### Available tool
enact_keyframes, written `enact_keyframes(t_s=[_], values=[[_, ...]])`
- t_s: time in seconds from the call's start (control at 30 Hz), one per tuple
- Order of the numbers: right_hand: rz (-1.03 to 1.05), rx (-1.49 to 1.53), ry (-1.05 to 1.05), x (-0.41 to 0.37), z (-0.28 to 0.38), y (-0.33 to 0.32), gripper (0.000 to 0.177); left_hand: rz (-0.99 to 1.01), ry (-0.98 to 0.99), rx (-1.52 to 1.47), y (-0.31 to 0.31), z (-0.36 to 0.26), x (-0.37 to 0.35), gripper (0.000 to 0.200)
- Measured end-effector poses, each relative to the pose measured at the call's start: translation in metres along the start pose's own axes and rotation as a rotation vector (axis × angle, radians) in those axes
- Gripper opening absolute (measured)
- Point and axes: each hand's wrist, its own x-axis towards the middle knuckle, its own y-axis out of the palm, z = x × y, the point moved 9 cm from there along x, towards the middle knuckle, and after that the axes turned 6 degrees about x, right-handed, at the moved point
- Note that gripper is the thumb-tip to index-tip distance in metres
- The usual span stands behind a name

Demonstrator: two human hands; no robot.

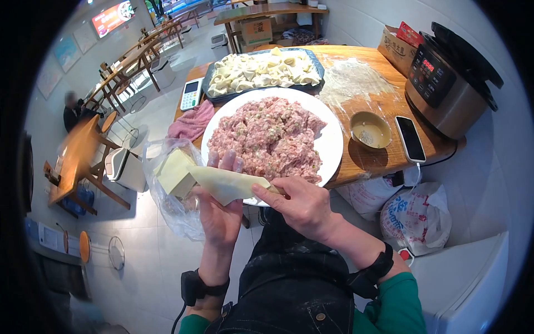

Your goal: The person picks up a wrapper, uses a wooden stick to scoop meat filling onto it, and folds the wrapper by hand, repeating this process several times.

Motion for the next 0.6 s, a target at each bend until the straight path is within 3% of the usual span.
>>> enact_keyframes(t_s=[0.07,0.23,0.3,0.37,0.4,0.53,0.6], values=[[-0.007,-0.003,0.026,-0.005,-0.001,0.002,0.044,-0.191,0.008,0.368,-0.014,0.0,-0.003,0.055],[0.03,0.051,0.153,-0.029,-0.022,-0.008,0.034,-0.378,-0.091,0.432,-0.04,0.003,-0.005,0.048],[0.138,-0.055,0.169,-0.049,-0.048,-0.027,0.028,-0.452,-0.07,0.485,-0.054,-0.004,-0.007,0.039],[0.095,-0.192,0.188,-0.054,-0.075,-0.067,0.023,-0.5,-0.079,0.515,-0.064,-0.009,-0.008,0.036],[0.069,-0.318,0.296,-0.058,-0.095,-0.087,0.019,-0.557,-0.083,0.55,-0.07,-0.011,-0.011,0.033],[0.052,-0.621,0.392,-0.07,-0.152,-0.145,0.014,-0.409,-0.122,0.552,-0.057,0.007,-0.007,0.026],[0.241,-0.713,0.4,-0.076,-0.175,-0.141,0.01,-0.325,-0.153,0.595,-0.052,0.017,-0.007,0.028]])
